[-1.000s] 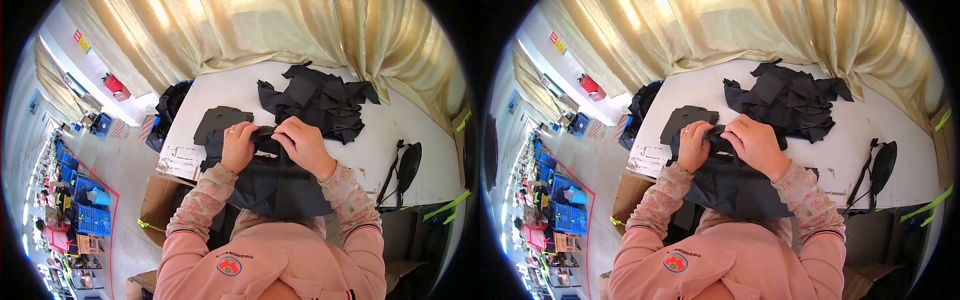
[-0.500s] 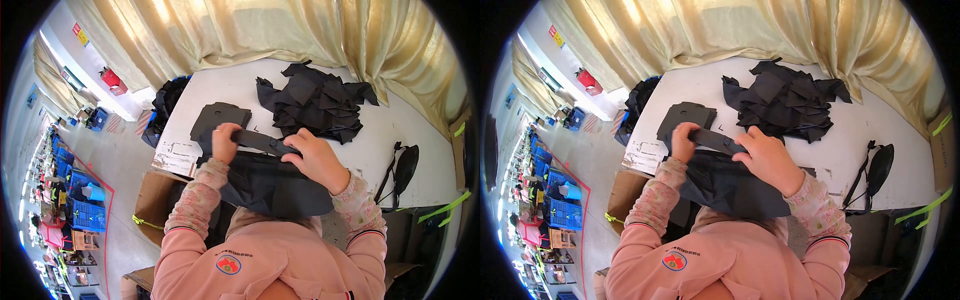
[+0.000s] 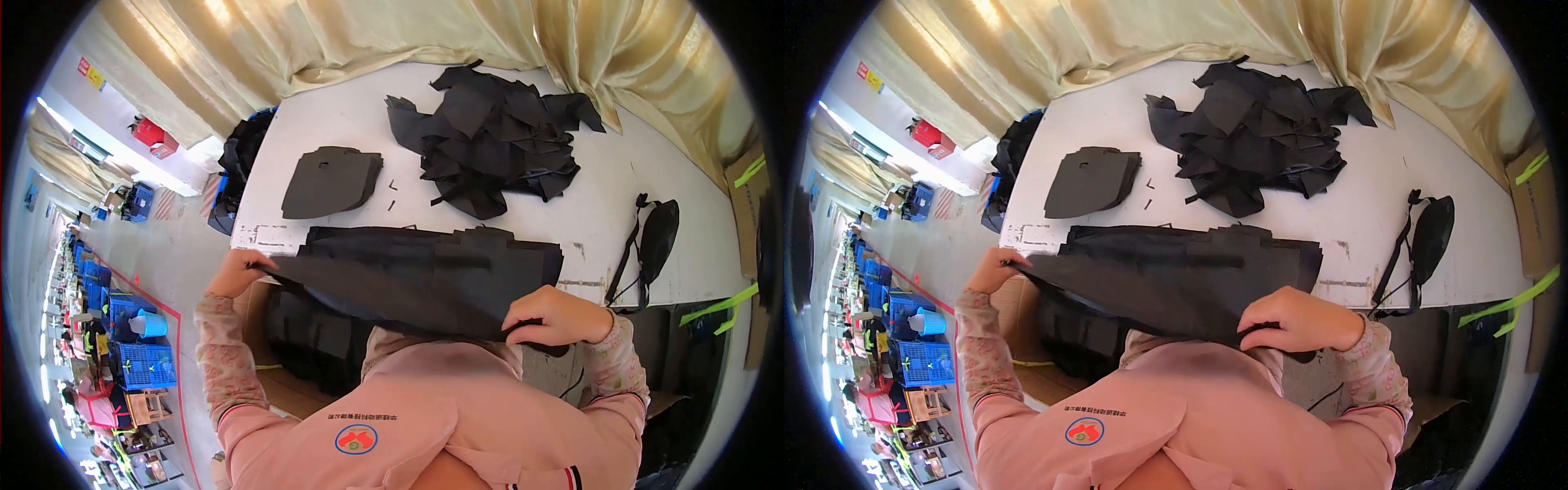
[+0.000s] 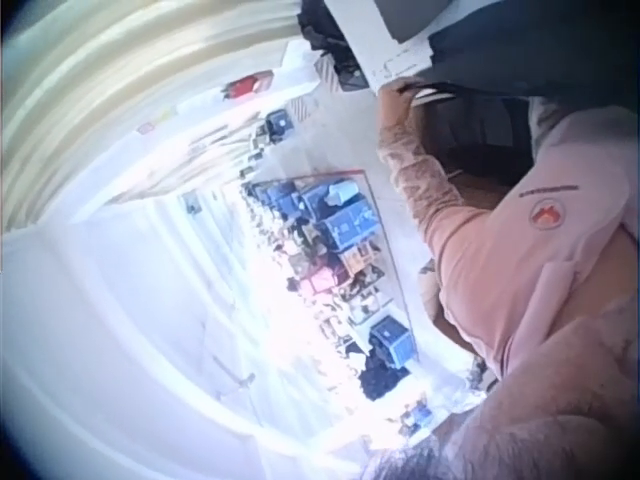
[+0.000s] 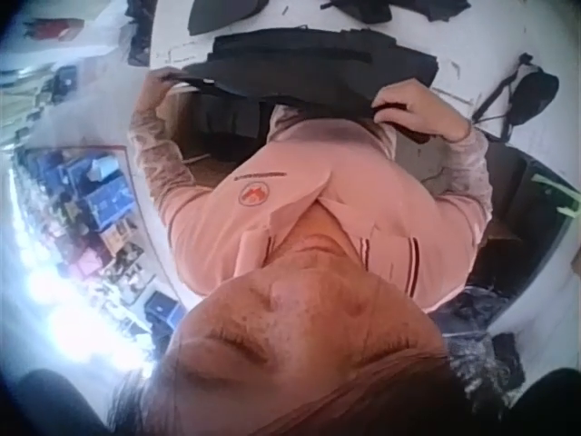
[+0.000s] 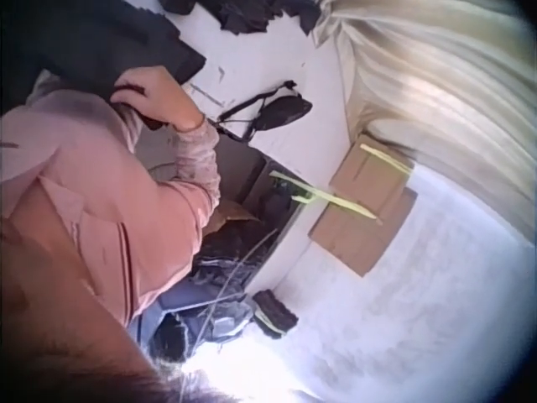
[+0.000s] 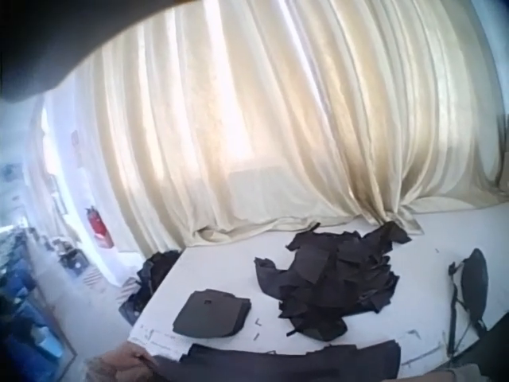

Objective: The recorder is sorting and organizing black fabric pieces on a workstation in a garment factory.

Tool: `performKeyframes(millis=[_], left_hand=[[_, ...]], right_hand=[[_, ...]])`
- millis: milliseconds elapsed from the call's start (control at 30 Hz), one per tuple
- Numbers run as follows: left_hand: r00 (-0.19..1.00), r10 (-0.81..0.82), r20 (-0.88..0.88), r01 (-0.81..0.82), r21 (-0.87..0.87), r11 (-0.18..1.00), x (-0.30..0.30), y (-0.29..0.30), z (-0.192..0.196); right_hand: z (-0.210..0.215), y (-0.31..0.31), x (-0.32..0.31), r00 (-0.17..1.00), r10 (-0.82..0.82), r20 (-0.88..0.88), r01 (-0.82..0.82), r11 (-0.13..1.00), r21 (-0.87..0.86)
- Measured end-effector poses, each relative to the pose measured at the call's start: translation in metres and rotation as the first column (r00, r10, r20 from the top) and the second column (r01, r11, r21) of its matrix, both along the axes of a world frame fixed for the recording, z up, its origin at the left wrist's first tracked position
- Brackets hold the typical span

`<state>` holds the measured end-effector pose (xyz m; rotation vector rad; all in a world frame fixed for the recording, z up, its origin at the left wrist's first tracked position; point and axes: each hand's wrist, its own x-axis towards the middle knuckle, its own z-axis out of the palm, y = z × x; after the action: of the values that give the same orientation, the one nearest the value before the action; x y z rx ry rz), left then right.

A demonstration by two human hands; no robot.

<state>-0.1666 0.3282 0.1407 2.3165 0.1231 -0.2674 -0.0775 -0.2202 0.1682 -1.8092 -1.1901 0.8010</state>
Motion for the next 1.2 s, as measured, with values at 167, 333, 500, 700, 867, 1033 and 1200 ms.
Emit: performKeyframes(millis=[167,333,500,700,867,1033,1200], left_hand=[[0.969,-0.144,-0.200,0.178,0.166,0.970,0.016,-0.015,-0.001],[0.895,-0.153,-0.419,0.276,0.250,0.928,0.071,-0.036,-0.062],[0.906,-0.133,-0.402,0.244,0.238,0.940,0.101,-0.041,-0.101],[0.895,-0.137,-0.424,0.268,0.267,0.926,0.109,-0.031,-0.121],[0.878,0.122,-0.463,0.016,0.282,0.959,0.097,-0.007,-0.129],[0.805,0.110,-0.583,-0.015,0.166,0.986,0.083,0.025,-0.113],[0.865,0.119,-0.488,-0.200,-0.117,0.973,0.064,0.034,-0.073]], right_hand=[[-0.035,-0.017,0.020,0.980,-0.168,0.110,0.176,0.983,-0.059],[-0.092,-0.020,0.049,0.792,-0.328,0.514,0.464,0.871,-0.159],[-0.103,0.004,0.037,0.454,-0.463,0.761,0.618,0.779,0.105],[-0.149,0.023,0.003,0.669,-0.210,0.713,0.301,0.954,-0.001],[-0.162,0.020,0.004,0.691,-0.211,0.691,0.355,0.932,-0.070],[-0.157,0.024,0.005,0.704,-0.183,0.687,0.338,0.936,-0.096],[-0.156,0.023,0.006,0.705,-0.161,0.690,0.327,0.938,-0.114]])
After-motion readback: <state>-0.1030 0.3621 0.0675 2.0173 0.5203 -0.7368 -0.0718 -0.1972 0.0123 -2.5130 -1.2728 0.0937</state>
